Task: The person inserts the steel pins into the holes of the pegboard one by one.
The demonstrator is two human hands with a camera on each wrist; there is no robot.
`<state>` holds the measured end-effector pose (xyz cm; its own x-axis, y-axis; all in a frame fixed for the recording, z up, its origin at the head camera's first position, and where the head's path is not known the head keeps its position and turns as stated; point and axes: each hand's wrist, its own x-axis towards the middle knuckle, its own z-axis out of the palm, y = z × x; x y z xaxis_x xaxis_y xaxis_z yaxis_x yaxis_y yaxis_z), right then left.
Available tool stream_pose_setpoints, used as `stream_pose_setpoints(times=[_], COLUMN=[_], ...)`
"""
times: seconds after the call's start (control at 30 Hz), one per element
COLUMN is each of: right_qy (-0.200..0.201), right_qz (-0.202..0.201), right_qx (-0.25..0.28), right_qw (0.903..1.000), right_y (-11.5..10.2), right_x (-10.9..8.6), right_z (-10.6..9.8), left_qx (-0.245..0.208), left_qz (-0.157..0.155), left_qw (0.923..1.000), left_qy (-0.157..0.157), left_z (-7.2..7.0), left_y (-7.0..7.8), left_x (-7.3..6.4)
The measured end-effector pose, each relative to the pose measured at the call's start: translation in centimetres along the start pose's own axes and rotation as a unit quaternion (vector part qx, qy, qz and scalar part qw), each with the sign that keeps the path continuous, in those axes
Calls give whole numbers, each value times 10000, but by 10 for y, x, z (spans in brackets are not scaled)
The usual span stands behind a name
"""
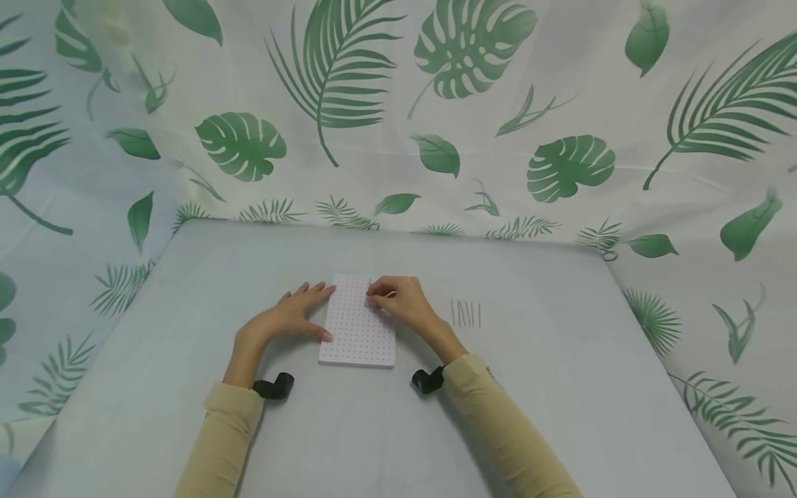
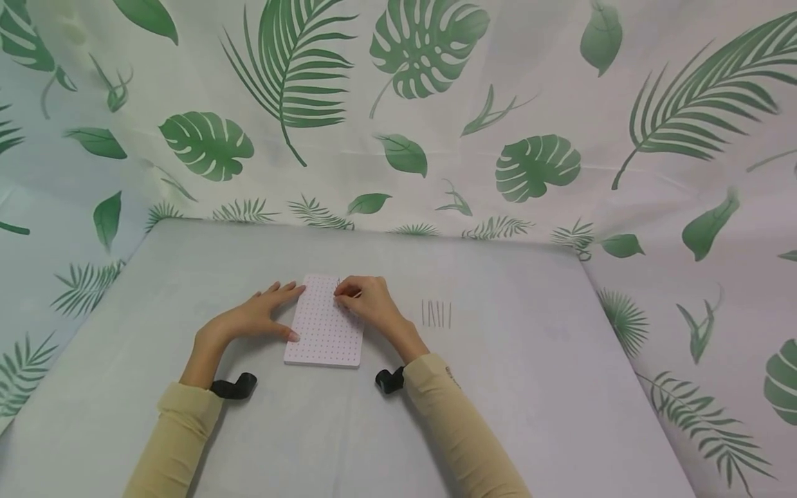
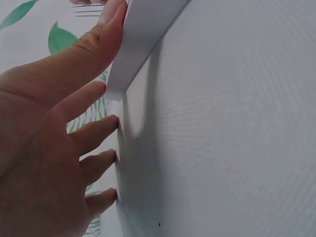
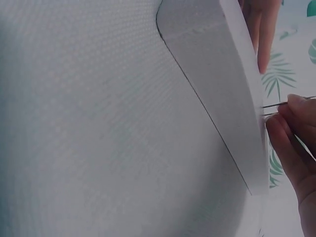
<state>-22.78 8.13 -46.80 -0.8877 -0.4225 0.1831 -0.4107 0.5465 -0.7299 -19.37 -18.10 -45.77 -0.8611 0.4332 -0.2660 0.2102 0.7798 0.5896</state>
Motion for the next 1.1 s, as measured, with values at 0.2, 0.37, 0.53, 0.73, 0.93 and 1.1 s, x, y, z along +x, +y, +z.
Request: stream_pose_setpoints(times=[0.2,0.37,0.53,0.73,0.93,1.1], right_qy=[-151,-283,-329,-205,-247,-292], right_qz=[-47,-51,-102,-230,-197,-275], right_qx=[-71,-72,-114,-223,-118,-151], right_qw=[9998,9996,9993,9993,9994,9991], right_y=[-2,-1,0,1,1,0], right_x=[-1,-4,-6,-5,-6,-7], right_z=[-1,-6,-11,-13,-12,-11], left_qx=[-31,-117,-98,-79,-129,-135], left_qz=[-7,-29,-36,-25,23,8], left_qw=[10000,9999,9999,9999,9999,9999], left_qy=[21,34,31,65,38,5], left_z=[1,3,3,-3,-1,0], left_y=[-3,-1,0,1,-3,-1], left_x=[-1,-4,-6,-6,-3,-2])
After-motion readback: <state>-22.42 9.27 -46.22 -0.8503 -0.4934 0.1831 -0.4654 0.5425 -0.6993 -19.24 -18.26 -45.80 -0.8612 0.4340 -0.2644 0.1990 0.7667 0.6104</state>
